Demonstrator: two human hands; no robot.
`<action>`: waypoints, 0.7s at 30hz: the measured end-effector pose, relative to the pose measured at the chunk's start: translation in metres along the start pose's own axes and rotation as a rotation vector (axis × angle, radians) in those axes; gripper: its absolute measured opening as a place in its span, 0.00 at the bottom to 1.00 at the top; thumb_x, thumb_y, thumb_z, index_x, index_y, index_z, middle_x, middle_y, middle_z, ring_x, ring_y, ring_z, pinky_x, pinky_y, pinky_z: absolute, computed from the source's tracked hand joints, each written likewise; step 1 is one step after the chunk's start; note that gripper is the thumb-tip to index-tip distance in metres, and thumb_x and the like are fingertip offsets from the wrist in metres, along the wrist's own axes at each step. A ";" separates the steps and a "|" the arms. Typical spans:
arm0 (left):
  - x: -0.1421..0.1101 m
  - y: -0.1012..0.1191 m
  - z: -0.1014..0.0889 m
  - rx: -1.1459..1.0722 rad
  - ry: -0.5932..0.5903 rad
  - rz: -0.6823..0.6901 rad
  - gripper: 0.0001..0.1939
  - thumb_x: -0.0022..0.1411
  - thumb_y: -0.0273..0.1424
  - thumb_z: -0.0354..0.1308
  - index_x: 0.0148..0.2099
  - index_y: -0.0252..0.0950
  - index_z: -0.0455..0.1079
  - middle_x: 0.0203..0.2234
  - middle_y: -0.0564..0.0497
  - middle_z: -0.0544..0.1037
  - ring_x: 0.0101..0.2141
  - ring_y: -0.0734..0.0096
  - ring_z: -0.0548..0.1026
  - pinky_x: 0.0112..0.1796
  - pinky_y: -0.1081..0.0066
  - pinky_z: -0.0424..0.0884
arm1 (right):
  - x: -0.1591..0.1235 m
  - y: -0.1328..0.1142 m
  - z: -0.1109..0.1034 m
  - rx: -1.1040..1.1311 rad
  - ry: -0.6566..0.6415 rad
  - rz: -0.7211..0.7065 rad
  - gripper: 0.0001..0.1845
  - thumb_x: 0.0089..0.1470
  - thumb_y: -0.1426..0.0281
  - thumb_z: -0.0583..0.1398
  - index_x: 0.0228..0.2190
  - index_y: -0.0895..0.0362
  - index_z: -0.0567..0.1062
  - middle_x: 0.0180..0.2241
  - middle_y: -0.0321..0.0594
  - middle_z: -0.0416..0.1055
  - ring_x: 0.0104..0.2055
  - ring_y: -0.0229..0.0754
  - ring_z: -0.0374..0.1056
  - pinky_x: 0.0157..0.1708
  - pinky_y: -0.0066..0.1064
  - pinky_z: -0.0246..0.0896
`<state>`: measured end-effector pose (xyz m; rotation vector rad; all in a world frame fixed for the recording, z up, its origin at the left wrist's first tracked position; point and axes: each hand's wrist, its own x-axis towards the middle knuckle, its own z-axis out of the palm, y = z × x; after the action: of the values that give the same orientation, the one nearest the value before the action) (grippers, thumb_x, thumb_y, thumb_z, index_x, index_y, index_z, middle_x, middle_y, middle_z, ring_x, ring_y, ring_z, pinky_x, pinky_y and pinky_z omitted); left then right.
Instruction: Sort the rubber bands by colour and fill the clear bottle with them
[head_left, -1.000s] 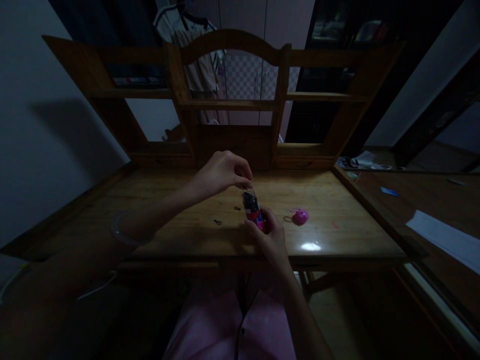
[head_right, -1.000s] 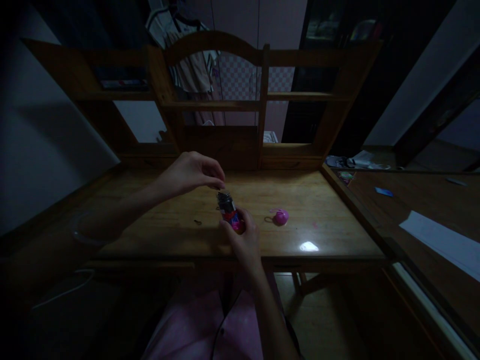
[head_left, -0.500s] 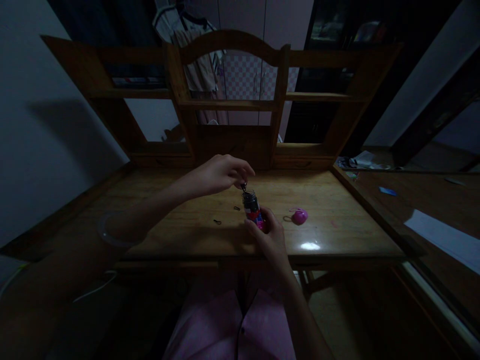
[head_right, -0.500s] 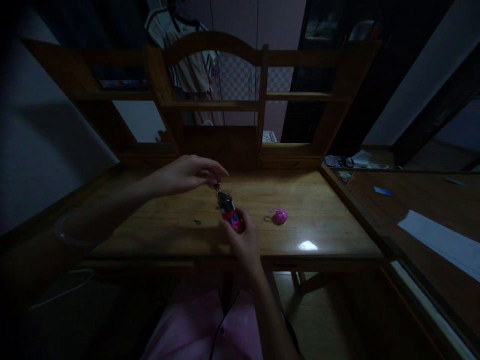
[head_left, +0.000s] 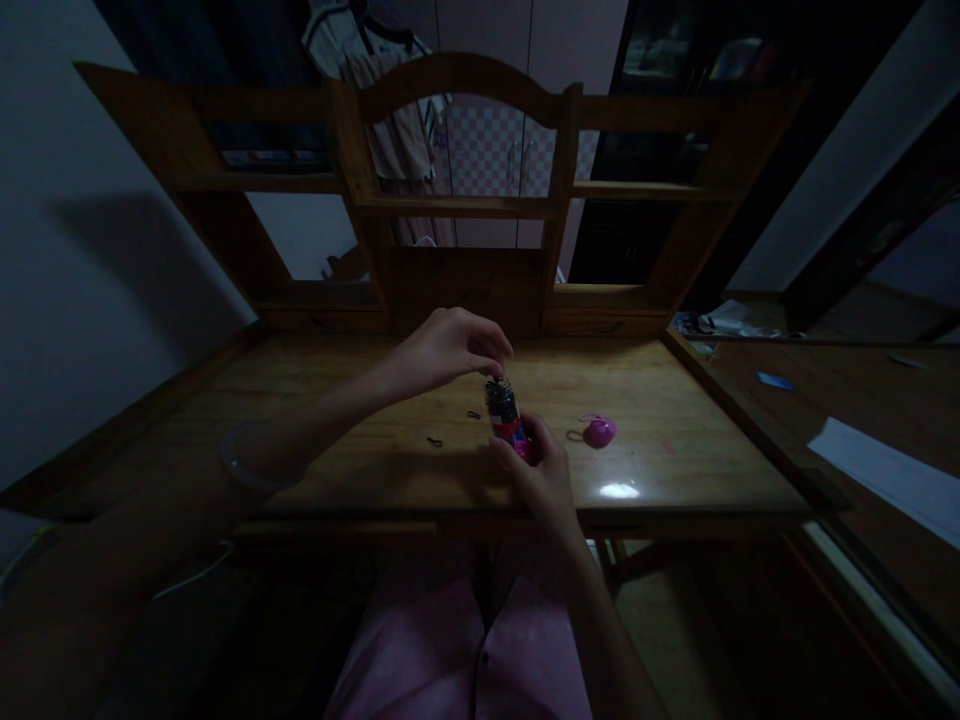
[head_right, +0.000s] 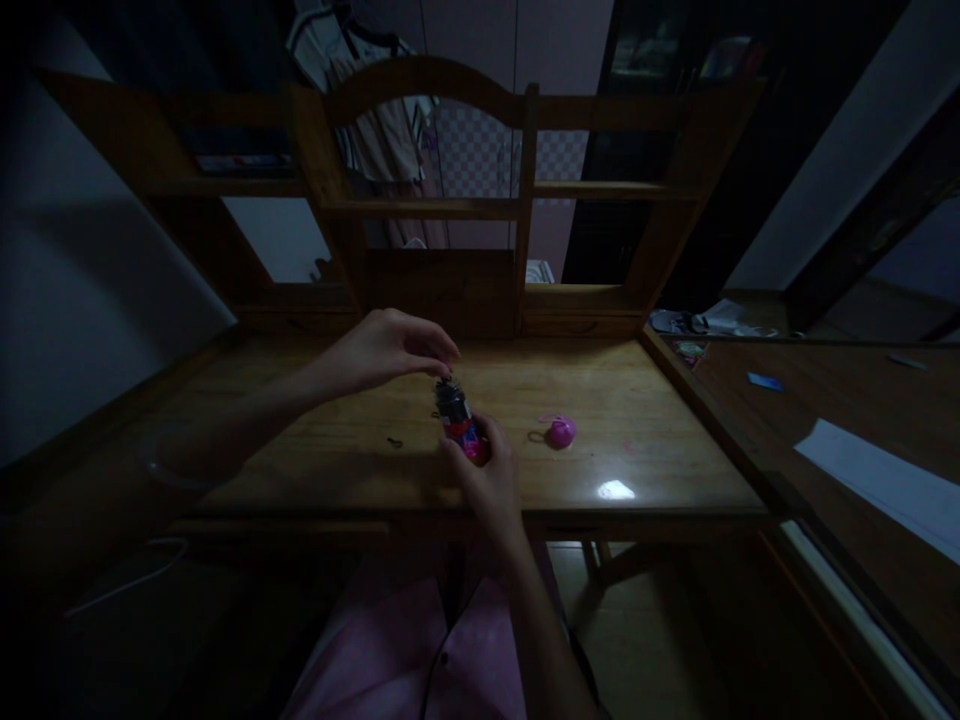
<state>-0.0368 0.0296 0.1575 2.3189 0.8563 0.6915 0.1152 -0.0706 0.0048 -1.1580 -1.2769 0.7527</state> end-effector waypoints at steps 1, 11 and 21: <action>0.000 0.000 0.000 0.007 -0.011 0.005 0.12 0.53 0.32 0.66 0.40 0.33 0.78 0.32 0.48 0.82 0.35 0.64 0.81 0.37 0.70 0.76 | 0.000 0.000 0.000 -0.001 -0.001 0.001 0.22 0.51 0.60 0.65 0.47 0.54 0.73 0.45 0.42 0.75 0.45 0.46 0.70 0.46 0.37 0.64; -0.004 -0.002 0.004 0.016 -0.076 0.022 0.09 0.57 0.27 0.62 0.42 0.34 0.78 0.34 0.49 0.83 0.37 0.66 0.81 0.38 0.70 0.76 | -0.001 -0.001 -0.001 -0.007 0.008 0.004 0.23 0.51 0.59 0.64 0.48 0.55 0.73 0.45 0.42 0.75 0.45 0.47 0.70 0.46 0.37 0.64; -0.002 -0.006 0.004 0.089 -0.058 0.082 0.10 0.55 0.30 0.64 0.41 0.35 0.78 0.33 0.48 0.82 0.35 0.68 0.80 0.36 0.73 0.74 | 0.000 0.001 -0.001 0.004 -0.008 0.000 0.22 0.52 0.60 0.64 0.48 0.54 0.73 0.45 0.42 0.75 0.46 0.47 0.70 0.46 0.37 0.64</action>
<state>-0.0385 0.0303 0.1505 2.4530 0.7844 0.6280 0.1159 -0.0706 0.0035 -1.1533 -1.2811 0.7601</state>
